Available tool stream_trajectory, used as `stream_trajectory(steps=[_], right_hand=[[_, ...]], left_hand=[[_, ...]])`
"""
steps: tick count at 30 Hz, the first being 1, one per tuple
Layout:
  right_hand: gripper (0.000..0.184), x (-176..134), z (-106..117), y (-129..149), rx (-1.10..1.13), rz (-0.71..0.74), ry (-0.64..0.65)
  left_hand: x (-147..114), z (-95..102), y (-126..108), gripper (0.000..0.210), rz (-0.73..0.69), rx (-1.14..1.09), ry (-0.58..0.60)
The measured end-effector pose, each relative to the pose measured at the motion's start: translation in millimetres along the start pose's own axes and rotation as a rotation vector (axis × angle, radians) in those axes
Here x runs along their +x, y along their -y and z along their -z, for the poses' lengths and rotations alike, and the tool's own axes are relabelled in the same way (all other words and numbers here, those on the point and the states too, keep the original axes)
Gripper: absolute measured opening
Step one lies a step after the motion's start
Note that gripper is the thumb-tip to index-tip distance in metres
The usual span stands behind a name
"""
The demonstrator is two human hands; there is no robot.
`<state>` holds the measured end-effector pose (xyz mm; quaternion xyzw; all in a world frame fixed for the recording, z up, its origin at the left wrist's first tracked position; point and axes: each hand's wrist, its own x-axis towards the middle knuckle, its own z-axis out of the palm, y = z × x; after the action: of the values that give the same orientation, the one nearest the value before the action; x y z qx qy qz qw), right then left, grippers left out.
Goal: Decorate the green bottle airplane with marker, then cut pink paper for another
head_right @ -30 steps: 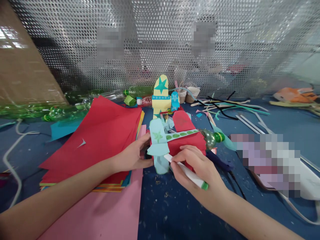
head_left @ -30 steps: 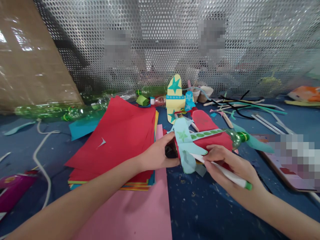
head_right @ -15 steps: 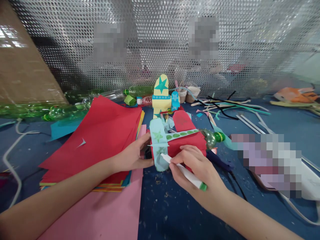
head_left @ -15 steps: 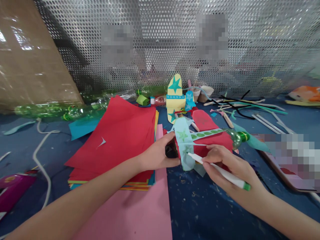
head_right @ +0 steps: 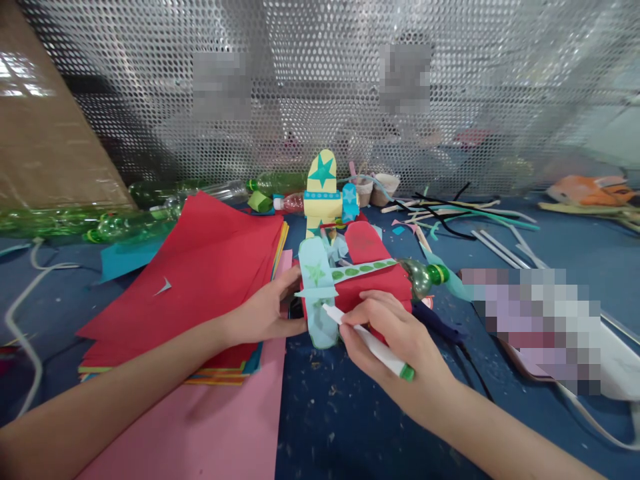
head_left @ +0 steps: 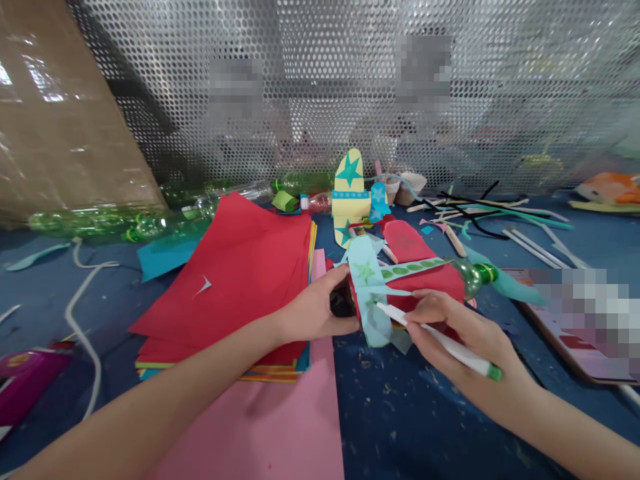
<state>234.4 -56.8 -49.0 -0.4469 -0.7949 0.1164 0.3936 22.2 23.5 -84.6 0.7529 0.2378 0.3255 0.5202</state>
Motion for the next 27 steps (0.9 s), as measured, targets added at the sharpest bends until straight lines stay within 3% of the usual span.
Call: stream_trajectory(steps=[17, 21, 27], right_hand=[[0.013, 0.2, -0.3, 0.1, 0.008, -0.014, 0.02], [0.016, 1.8, -0.4, 0.4, 0.026, 0.044, 0.038], [0.016, 1.2, 0.5, 1.5, 0.008, -0.01, 0.019]], left_hand=[[-0.9, 0.2, 2.3, 0.058, 0.005, 0.004, -0.006], [-0.6, -0.8, 1.7, 0.06, 0.001, -0.004, -0.01], [1.3, -0.4, -0.1, 0.061, -0.004, 0.001, -0.003]])
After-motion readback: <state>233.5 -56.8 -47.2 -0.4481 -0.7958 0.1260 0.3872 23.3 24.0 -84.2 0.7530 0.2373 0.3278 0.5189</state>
